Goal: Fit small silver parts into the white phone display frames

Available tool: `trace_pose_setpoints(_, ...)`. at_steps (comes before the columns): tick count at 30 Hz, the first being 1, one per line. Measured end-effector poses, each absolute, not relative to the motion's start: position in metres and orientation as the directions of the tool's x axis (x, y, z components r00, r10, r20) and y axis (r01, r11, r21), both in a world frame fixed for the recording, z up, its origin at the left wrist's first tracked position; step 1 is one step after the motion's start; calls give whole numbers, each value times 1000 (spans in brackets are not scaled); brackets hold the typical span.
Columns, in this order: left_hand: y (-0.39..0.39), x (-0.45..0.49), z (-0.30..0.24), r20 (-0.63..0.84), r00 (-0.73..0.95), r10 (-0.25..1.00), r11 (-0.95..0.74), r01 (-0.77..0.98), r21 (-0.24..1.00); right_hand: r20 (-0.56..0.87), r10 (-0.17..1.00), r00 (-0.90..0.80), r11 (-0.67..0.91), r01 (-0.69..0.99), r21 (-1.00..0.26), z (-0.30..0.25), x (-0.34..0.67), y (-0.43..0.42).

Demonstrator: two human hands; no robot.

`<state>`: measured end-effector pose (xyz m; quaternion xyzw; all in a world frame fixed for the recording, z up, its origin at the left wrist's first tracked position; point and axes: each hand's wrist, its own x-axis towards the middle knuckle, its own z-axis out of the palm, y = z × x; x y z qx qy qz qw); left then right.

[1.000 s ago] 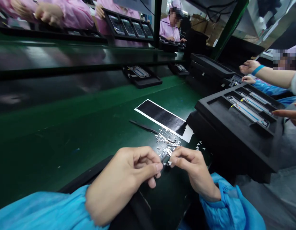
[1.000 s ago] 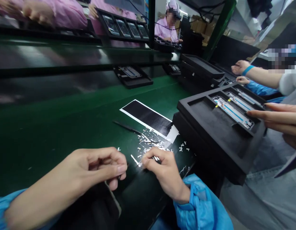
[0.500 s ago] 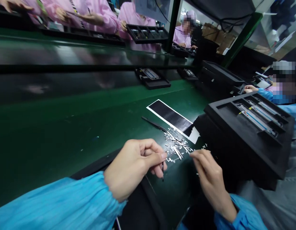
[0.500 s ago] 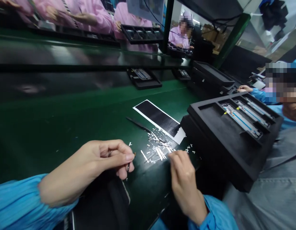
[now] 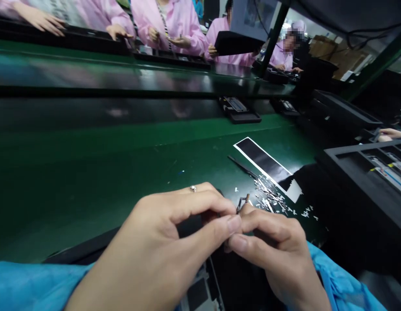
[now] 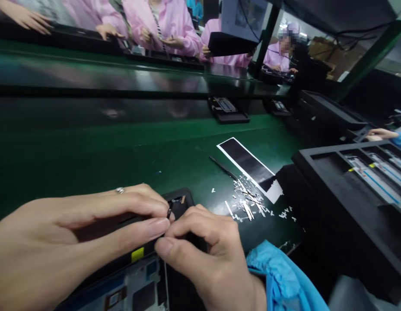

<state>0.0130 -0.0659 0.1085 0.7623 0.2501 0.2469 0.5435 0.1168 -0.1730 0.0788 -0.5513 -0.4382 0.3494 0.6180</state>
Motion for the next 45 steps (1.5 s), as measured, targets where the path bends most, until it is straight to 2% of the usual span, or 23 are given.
trace_pose_setpoints(4, -64, -9, 107, 211, 755, 621, -411, 85, 908, 240, 923, 301, 182, 208, -961, 86, 106, -159)
trace_pose_setpoints(9, -61, -34, 105, 196, 636, 746, -492, 328, 806, 282, 947, 153, 184, 460, -869, 83, 103, -159)
trace_pose_setpoints(13, -56, -54, 79, 337, 653, 678, -676, 375, 634, 289, 946, 147, 147, 601, -786, 75, 108, -173)
trace_pose_setpoints(15, -58, -61, 65, 340, 666, 664, -701, 396, 594, 304, 943, 135, 146, 654, -743, 73, 110, -179)
trace_pose_setpoints(18, -65, -67, 50, 333, 682, 651, -719, 414, 559, 355, 931, 87, 174, 748, -640, 69, 110, -185)
trace_pose_setpoints(23, -77, -71, 40, 327, 727, 604, -765, 413, 494, 465, 885, -5, 202, 905, -374, 59, 105, -190)
trace_pose_setpoints(27, -78, -70, 40, 363, 786, 500, -842, 342, 418, 486, 871, -70, 209, 948, -238, 52, 99, -192)
trace_pose_setpoints(30, -78, -66, 43, 380, 810, 447, -864, 281, 417, 489, 867, -97, 210, 961, -181, 51, 95, -191)
trace_pose_setpoints(36, -79, -57, 43, 322, 804, 499, -820, 320, 474, 491, 853, -175, 257, 961, -103, 50, 90, -186)
trace_pose_setpoints(39, -80, -57, 42, 368, 786, 496, -833, 312, 456, 537, 815, -218, 288, 956, -49, 46, 87, -185)
trace_pose_setpoints(41, -79, -58, 43, 393, 783, 482, -848, 305, 433, 602, 774, -197, 269, 963, -31, 40, 81, -183)
trace_pose_setpoints(45, -79, -57, 48, 339, 815, 469, -855, 324, 404, 724, 688, -55, 148, 987, -65, 30, 70, -179)
